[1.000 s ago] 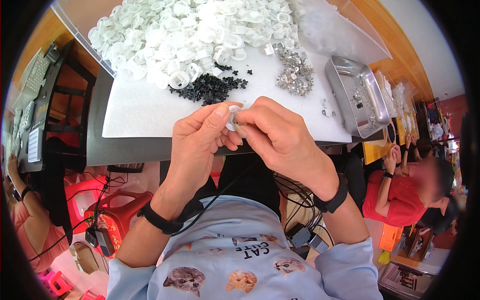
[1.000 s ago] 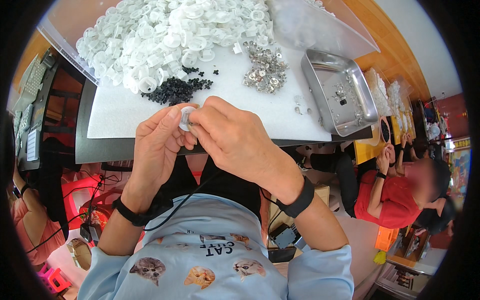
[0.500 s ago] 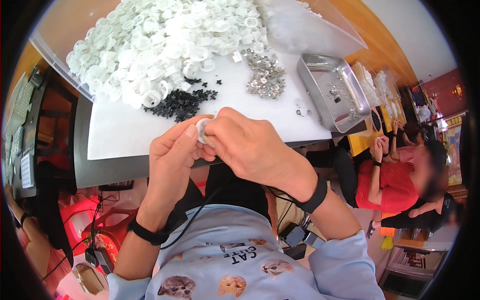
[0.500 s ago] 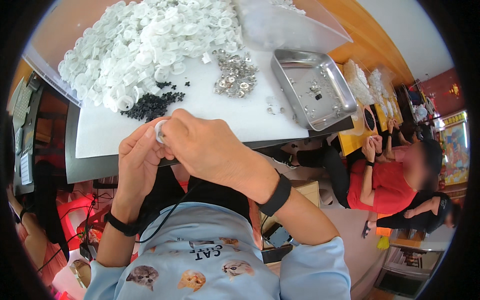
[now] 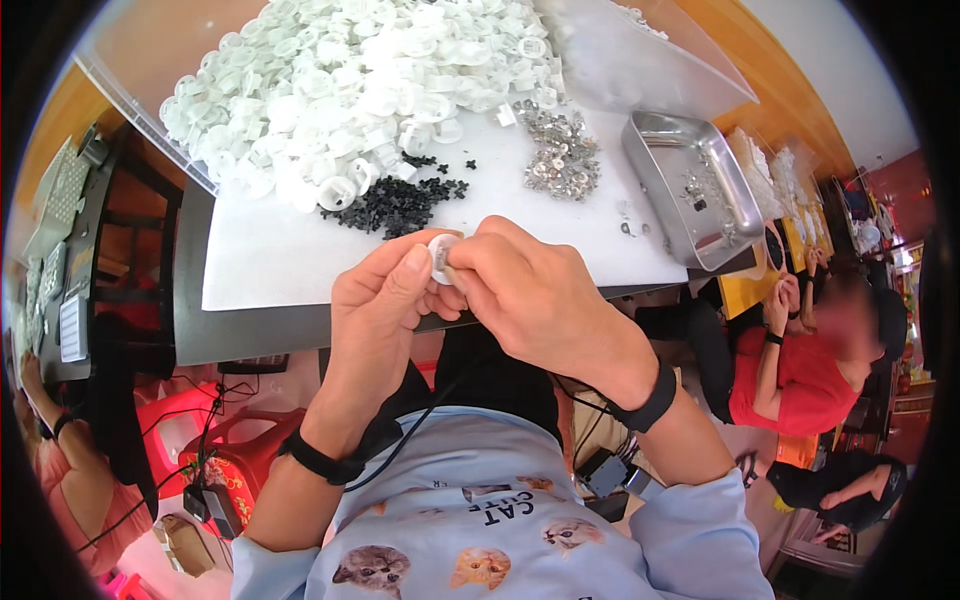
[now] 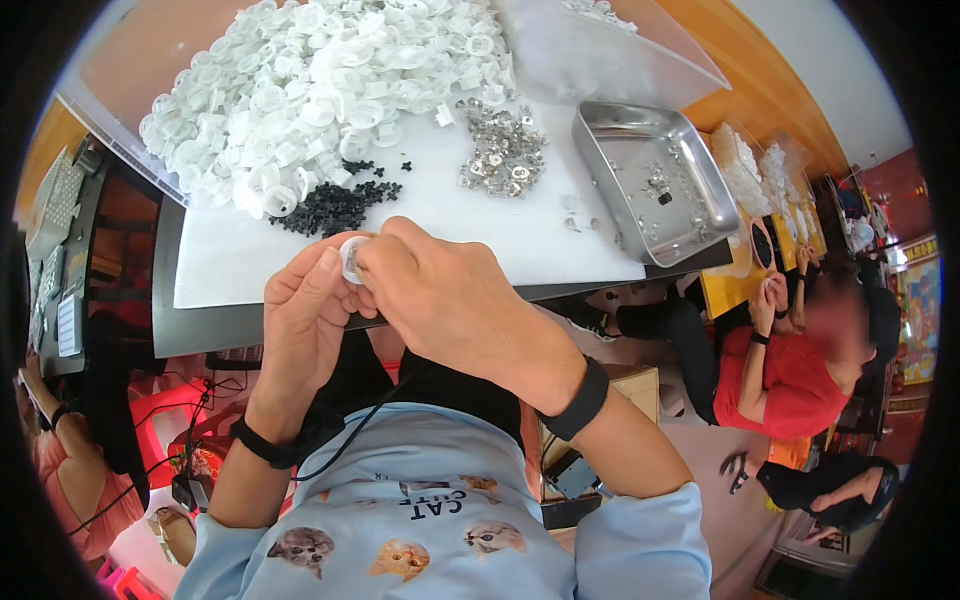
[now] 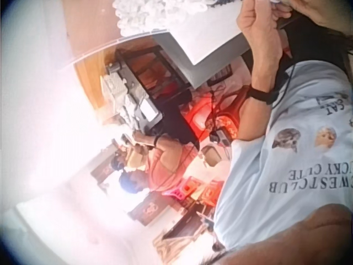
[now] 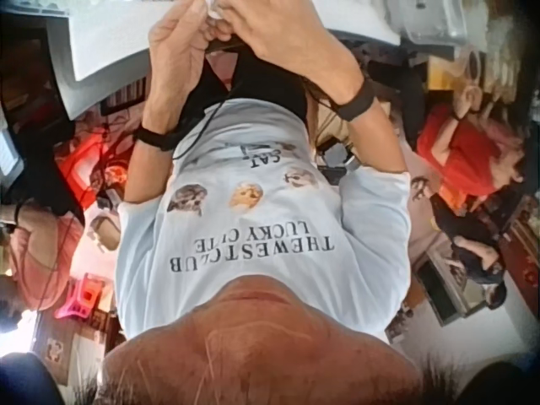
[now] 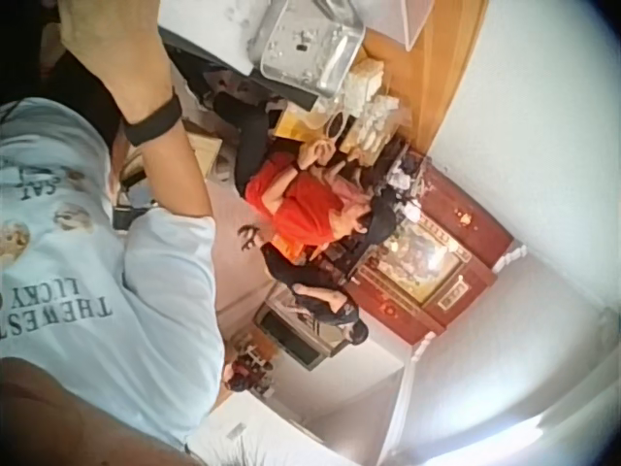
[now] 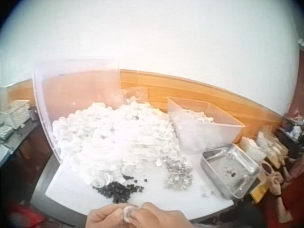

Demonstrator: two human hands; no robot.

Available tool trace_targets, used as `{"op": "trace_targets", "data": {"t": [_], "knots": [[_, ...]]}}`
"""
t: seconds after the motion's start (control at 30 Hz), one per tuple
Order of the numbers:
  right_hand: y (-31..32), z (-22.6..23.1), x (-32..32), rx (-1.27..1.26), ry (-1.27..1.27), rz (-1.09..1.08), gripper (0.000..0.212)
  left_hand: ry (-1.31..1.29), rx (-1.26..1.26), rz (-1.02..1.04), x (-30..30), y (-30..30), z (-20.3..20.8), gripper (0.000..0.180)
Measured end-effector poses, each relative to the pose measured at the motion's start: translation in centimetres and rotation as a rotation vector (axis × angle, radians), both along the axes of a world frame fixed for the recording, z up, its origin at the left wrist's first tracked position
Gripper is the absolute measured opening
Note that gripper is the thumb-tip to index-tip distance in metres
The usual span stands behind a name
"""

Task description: Assembling small electronic and plastic components into circular housings.

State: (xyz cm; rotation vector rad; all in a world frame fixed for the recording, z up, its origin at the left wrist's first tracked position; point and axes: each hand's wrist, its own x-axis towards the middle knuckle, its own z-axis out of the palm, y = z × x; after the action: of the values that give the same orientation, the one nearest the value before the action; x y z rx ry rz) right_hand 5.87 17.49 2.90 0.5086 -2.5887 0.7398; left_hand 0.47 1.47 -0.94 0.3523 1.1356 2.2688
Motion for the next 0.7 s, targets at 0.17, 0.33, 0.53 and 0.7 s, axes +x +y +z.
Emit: {"op": "trace_targets", "data": {"t": [0.17,0.33,0.53,0.7], "knots": [[-0.2,0.0,0.0,0.004,-0.016,-0.015,0.020,0.006,0.003,-0.004,-0.1,-0.1,0.0,0.031],[-0.7,-0.1,0.2,-0.027,0.055,-0.075,0.014,-0.022,0.008,0.023,0.0,0.0,0.1,0.031],[-0.4,-0.4,0.1,-0.040,0.058,-0.027,0.014,-0.011,0.003,0.017,0.0,-0.1,0.2,0.030],[0.1,-0.2,0.0,-0.018,0.061,-0.006,0.017,-0.009,-0.002,-0.020,-0.2,-0.2,0.1,0.030]]}}
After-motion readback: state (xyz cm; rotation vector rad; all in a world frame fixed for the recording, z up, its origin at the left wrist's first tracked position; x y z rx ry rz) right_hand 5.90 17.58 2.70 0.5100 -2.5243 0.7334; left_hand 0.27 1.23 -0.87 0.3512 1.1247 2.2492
